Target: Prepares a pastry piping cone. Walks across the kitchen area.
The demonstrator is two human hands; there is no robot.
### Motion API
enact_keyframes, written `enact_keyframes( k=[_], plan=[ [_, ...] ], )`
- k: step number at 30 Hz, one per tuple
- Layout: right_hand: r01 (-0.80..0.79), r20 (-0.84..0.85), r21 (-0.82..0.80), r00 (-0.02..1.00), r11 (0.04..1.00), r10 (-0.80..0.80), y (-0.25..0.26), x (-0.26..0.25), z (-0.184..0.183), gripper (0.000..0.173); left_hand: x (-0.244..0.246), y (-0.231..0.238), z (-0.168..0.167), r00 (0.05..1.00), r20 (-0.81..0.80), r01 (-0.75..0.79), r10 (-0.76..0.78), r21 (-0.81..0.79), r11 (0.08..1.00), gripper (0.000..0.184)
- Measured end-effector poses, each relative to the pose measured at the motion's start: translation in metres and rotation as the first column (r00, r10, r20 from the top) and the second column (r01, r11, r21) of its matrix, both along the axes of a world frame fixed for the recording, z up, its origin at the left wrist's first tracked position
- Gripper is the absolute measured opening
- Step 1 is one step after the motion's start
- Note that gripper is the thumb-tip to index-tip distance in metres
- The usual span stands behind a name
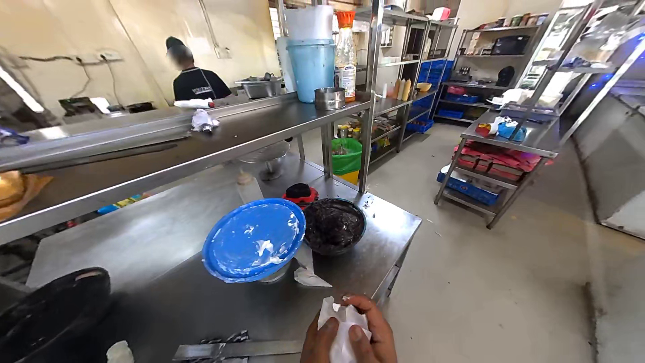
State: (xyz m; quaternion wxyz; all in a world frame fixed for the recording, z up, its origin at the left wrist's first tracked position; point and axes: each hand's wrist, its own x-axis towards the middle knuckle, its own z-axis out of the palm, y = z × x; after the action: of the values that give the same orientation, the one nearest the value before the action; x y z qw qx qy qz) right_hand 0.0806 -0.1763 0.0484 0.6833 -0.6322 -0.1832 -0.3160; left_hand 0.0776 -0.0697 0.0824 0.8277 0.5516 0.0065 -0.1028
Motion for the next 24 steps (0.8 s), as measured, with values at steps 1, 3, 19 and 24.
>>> enact_keyframes(
  k=[1,3,19,24],
  plan=[
    [0.013,0.021,0.001,1.0,1.0,-0.013,0.0,0.001,0.001,0.039,0.001,0.0,0.001,1.0,0.016,0.01,-0.01,-0.003,1.0,0.028],
    [0.05,0.071,-0.03,0.996,0.998,-0.048,-0.003,0.003,0.001,0.035,0.002,0.0,-0.002,0.995,0.092,0.028,-0.026,-0.018,0.999,0.032],
    [0.21,0.35,-0.356,0.933,0.91,-0.078,-0.02,0.013,0.014,0.056,0.005,-0.013,0.014,0.994,0.087,0.083,-0.069,-0.161,0.983,0.072],
    [0.117,0.221,-0.425,0.975,0.898,-0.022,-0.024,0.037,0.024,0.051,0.023,-0.023,0.018,1.0,0.024,-0.008,0.01,-0.088,0.996,0.075]
  ],
)
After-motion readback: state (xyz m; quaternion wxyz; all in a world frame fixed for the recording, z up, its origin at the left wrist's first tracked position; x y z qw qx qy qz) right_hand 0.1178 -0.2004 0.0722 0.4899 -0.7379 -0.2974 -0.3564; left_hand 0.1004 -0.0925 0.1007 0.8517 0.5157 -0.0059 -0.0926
